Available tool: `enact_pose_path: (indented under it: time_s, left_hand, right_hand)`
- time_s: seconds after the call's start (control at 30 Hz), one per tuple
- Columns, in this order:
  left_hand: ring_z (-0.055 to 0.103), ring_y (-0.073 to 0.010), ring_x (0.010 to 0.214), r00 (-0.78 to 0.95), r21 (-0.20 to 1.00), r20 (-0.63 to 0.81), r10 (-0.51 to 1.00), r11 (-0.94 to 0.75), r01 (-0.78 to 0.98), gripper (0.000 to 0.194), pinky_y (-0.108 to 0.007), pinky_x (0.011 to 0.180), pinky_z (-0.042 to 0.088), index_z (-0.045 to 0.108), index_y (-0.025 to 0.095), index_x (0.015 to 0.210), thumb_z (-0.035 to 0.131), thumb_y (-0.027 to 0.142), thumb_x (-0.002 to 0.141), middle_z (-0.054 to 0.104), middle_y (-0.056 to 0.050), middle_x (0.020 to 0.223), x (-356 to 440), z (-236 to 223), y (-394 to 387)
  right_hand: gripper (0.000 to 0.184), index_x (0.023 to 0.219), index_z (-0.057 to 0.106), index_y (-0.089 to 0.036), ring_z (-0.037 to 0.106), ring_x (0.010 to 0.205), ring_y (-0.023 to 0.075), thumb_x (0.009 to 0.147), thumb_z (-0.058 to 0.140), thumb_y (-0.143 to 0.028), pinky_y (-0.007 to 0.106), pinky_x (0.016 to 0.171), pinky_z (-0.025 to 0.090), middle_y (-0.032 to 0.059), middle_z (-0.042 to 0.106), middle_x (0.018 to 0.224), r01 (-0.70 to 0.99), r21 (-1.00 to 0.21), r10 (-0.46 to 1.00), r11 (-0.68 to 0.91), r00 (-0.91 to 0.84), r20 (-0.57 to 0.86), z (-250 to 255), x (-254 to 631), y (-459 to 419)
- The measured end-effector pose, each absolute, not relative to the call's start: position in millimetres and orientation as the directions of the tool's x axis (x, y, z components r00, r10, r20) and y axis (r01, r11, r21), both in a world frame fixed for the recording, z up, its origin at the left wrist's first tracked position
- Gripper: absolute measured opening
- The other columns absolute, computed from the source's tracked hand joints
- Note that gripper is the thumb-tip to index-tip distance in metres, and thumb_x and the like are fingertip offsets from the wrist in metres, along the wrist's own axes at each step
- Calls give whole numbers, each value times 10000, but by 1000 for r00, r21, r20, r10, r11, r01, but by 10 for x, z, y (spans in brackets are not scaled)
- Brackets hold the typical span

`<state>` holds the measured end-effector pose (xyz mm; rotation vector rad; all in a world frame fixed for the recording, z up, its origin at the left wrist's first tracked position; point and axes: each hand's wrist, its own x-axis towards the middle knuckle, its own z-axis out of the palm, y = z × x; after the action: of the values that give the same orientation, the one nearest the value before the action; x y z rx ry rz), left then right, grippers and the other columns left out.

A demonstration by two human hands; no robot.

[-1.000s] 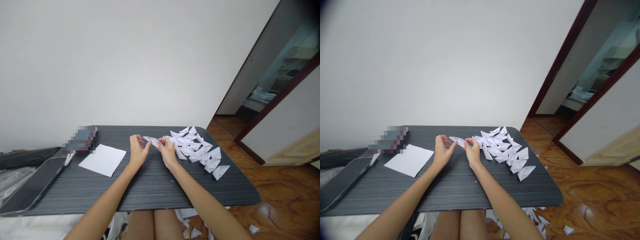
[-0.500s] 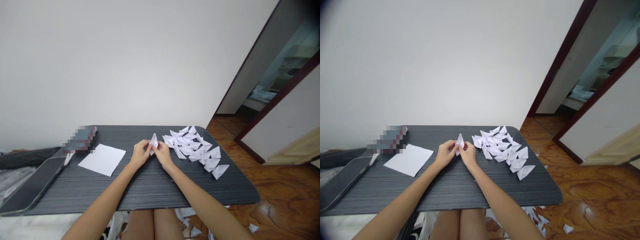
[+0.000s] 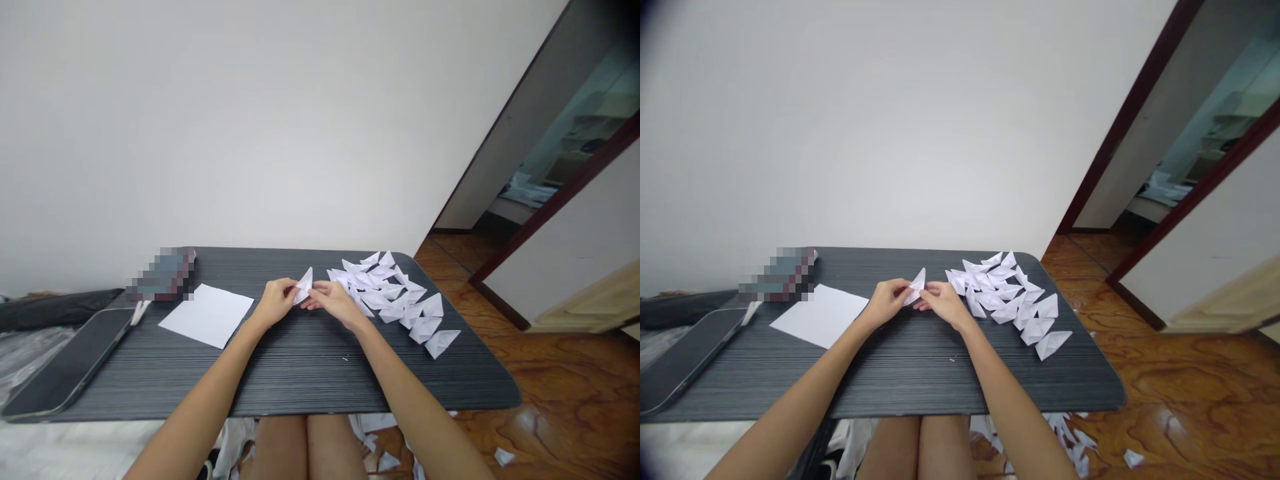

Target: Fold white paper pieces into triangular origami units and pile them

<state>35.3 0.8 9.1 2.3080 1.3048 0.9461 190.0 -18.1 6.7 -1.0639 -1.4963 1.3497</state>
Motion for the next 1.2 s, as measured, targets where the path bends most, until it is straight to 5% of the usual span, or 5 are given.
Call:
enact_pose_path:
  time_s: [0.23,0.63,0.83,1.0,1.2]
  left_hand:
    - [512,-114,591,428,607,332,840,-538,585,214,-205,566,365,653,115,790,451,176,755,622,-36,683,324,87,20]
    - [493,-103,578,508,565,300,807,-579,587,208,-199,560,349,654,114,763,449,142,754,602,-25,660,313,54,34]
    - [487,-96,589,595,516,300,746,-652,557,201,-193,576,340,647,130,752,446,132,765,575,-13,641,321,11,27]
    - [489,-100,601,607,526,317,728,-668,526,199,-200,591,349,632,132,741,438,149,781,560,-15,650,334,-1,27]
    - [492,-107,629,647,527,323,690,-699,483,259,-208,615,362,624,129,740,395,214,826,537,-28,681,352,13,-6]
  right_hand:
    - [237,941,579,-224,526,875,141,746,501,-115,333,793,450,69,398,1125,498,-602,781,624,-408,473,99,2059,-249]
    - [106,739,633,-197,225,1204,264,752,530,-174,460,943,268,72,274,1285,693,-227,658,684,-454,601,40,2018,-250]
    - [79,746,623,-194,215,1190,270,747,545,-202,460,909,240,68,307,1293,723,-223,708,654,-482,516,37,1989,-281]
    - [77,763,539,-162,450,925,187,794,500,-221,369,800,263,62,561,921,707,-313,760,634,-496,420,6,1979,-265]
    - [123,696,503,-163,482,797,155,794,504,-237,321,730,210,2,572,744,737,-376,819,562,-435,373,-46,1975,-229]
